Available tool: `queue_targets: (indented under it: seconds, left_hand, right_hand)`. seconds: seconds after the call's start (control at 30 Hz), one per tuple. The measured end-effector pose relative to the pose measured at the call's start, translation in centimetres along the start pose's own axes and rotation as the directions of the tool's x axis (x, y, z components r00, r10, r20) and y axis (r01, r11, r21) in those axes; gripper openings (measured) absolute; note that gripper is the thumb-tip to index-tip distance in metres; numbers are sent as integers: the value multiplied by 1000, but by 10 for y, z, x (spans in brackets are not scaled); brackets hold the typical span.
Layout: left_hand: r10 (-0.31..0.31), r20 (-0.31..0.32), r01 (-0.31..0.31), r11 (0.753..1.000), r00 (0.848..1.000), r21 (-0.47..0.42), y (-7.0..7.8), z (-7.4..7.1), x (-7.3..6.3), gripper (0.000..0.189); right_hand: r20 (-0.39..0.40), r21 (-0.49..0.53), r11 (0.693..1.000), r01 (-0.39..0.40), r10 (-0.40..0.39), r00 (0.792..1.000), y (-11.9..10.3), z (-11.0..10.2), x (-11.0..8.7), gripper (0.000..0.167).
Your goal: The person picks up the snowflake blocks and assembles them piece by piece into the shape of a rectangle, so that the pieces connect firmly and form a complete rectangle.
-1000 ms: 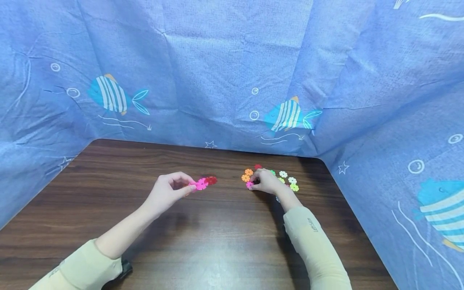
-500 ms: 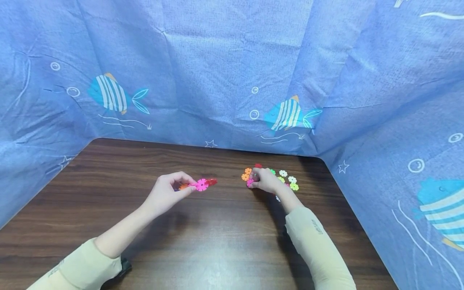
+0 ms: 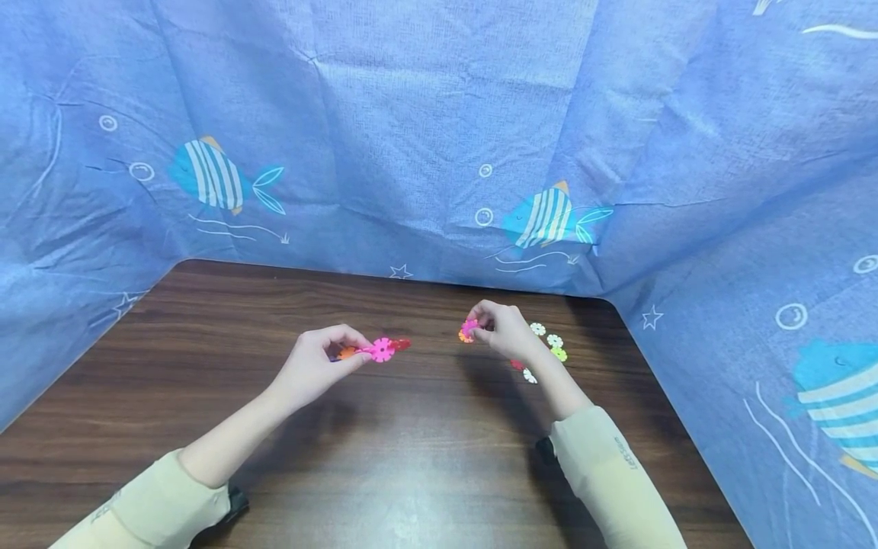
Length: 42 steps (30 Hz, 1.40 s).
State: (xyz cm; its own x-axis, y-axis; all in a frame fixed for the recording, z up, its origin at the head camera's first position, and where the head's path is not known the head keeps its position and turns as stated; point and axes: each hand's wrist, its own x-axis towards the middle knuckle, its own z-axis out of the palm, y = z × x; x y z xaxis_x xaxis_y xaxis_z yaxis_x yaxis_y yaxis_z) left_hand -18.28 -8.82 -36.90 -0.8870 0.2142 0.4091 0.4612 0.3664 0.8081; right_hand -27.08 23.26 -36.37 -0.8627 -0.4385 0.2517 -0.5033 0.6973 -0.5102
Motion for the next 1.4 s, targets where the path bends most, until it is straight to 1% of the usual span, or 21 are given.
queue_targets:
  seconds: [0.17, 0.4, 0.53, 0.67, 0.77, 0.9, 1.17, 1.4]
  left_hand:
    - [5, -7, -5, 1000, 1000, 9, 1, 0, 0, 12]
    - [49, -25, -48, 998, 999, 32, 2, 0, 1, 12]
    - [56, -22, -55, 997, 998, 50, 2, 0, 1, 12]
    - [61, -22, -60, 997, 998, 55, 2, 1, 1, 13]
    - [67, -27, -66, 996, 997, 52, 2, 2, 0, 13]
    - [83, -29, -82, 995, 996, 52, 2, 2, 0, 14]
    - [108, -29, -106, 992, 994, 62, 4, 4, 1, 13]
    - [116, -10, -115, 990, 993, 78, 5, 5, 0, 12]
  right_hand:
    - [-30, 53, 998, 23, -22, 999, -21, -7, -3, 14]
    - [-99, 123, 991, 47, -35, 994, -53, -14, -8, 17]
    - [-144, 164, 983, 87, -63, 988, -71, -14, -13, 17]
    - [-164, 200, 973, 118, -86, 983, -82, -11, -18, 15]
    - [-157, 215, 970, 116, -82, 984, -87, -9, -21, 15]
    - [-121, 227, 968, 110, -84, 989, -91, -6, -24, 16]
    - [-58, 275, 958, 75, -61, 996, -93, 3, -23, 17]
    - [-38, 258, 965, 40, -31, 999, -93, 6, -22, 17]
